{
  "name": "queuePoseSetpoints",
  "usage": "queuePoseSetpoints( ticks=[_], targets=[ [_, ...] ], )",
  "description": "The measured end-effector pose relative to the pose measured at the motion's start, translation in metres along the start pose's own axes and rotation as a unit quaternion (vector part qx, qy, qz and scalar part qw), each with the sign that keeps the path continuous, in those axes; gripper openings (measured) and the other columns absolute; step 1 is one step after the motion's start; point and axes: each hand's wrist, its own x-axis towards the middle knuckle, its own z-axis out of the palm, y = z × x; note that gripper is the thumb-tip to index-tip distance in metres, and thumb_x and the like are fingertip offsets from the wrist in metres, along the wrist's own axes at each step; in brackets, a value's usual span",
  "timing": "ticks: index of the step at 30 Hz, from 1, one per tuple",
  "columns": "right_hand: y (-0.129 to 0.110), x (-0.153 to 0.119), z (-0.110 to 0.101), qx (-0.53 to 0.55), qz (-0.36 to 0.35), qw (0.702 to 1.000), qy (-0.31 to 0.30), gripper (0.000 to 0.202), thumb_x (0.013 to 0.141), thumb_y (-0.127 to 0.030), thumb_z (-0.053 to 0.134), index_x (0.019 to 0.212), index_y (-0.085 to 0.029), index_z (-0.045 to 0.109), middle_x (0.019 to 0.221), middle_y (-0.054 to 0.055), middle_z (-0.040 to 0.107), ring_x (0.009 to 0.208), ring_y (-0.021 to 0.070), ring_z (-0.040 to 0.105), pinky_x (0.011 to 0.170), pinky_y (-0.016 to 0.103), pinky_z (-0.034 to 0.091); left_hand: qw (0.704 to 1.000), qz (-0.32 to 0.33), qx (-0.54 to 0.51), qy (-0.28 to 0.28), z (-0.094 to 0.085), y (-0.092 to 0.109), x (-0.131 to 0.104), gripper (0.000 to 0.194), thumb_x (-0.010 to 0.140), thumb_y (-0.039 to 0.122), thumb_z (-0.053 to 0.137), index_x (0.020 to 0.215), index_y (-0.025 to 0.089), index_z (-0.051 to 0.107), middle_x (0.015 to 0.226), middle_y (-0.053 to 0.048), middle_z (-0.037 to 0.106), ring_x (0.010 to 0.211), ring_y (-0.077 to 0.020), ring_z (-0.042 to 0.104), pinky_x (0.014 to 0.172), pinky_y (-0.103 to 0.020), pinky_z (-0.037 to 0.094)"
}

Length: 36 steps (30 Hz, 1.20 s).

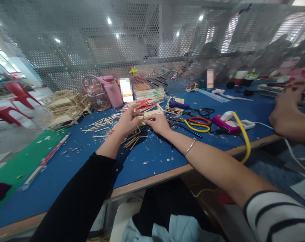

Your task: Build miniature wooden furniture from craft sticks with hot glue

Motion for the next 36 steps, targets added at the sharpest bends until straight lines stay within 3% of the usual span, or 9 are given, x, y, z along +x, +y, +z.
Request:
queuePoseSetpoints(
  ticks=[7, 16, 22, 26, 32, 36],
  targets=[
    [0.006, 0.002, 0.005, 0.048, 0.012, 0.999, 0.003, 0.02, 0.073, -0.029, 0.064, 0.084, -0.017, 0.075, 0.071, 0.001, 0.071, 0.065, 0.0125, 0.06, 0.062, 0.021, 0.042, 1.0, 0.005, 0.012, 0.009, 0.0, 0.002, 0.001, 0.059, 0.074, 0.016, 0.048, 0.132, 0.016, 0.039, 0.098, -0.009, 0.069, 0.073, -0.0153, 0.06, 0.07, -0.031, 0.048],
    [0.006, 0.002, 0.007, 0.032, 0.016, 0.999, 0.0, 0.02, 0.075, -0.027, 0.06, 0.084, -0.019, 0.076, 0.066, -0.001, 0.069, 0.062, 0.012, 0.059, 0.057, 0.02, 0.039, 0.998, -0.027, 0.044, 0.032, 0.004, 0.012, 0.003, 0.063, 0.071, 0.022, 0.06, 0.131, 0.016, 0.041, 0.088, -0.007, 0.07, 0.076, -0.0171, 0.063, 0.077, -0.033, 0.048],
    [0.005, 0.003, 0.006, 0.009, 0.011, 1.0, 0.0, 0.019, 0.074, -0.026, 0.061, 0.083, -0.021, 0.076, 0.068, -0.001, 0.069, 0.066, 0.0124, 0.06, 0.059, 0.02, 0.039, 0.998, -0.025, 0.037, 0.042, 0.003, 0.015, 0.003, 0.059, 0.075, 0.023, 0.057, 0.131, 0.014, 0.041, 0.08, -0.005, 0.069, 0.065, -0.0144, 0.06, 0.07, -0.03, 0.048],
    [0.004, 0.003, 0.007, 0.025, 0.031, 0.999, 0.003, 0.02, 0.073, -0.031, 0.063, 0.083, -0.02, 0.076, 0.071, 0.001, 0.07, 0.067, 0.0129, 0.06, 0.06, 0.021, 0.041, 0.998, -0.025, 0.001, 0.057, 0.002, 0.015, 0.003, 0.049, 0.082, 0.022, 0.046, 0.13, 0.013, 0.041, 0.087, -0.007, 0.069, 0.068, -0.0144, 0.06, 0.07, -0.03, 0.049],
    [0.001, 0.002, 0.005, 0.026, 0.038, 0.999, -0.002, 0.02, 0.074, -0.033, 0.063, 0.081, -0.02, 0.076, 0.071, 0.001, 0.07, 0.067, 0.0131, 0.061, 0.061, 0.021, 0.042, 0.998, -0.014, 0.044, 0.053, 0.003, 0.011, 0.003, 0.047, 0.082, 0.023, 0.046, 0.128, 0.014, 0.045, 0.089, -0.007, 0.068, 0.081, -0.0181, 0.062, 0.078, -0.034, 0.048],
    [0.001, 0.002, 0.004, -0.009, 0.016, 1.0, -0.005, 0.02, 0.075, -0.029, 0.059, 0.08, -0.02, 0.076, 0.065, -0.001, 0.068, 0.064, 0.013, 0.059, 0.057, 0.02, 0.039, 0.998, -0.013, 0.062, 0.021, 0.001, 0.014, 0.001, 0.058, 0.075, 0.021, 0.052, 0.132, 0.014, 0.04, 0.086, -0.006, 0.069, 0.077, -0.0179, 0.062, 0.077, -0.033, 0.047]
  ],
)
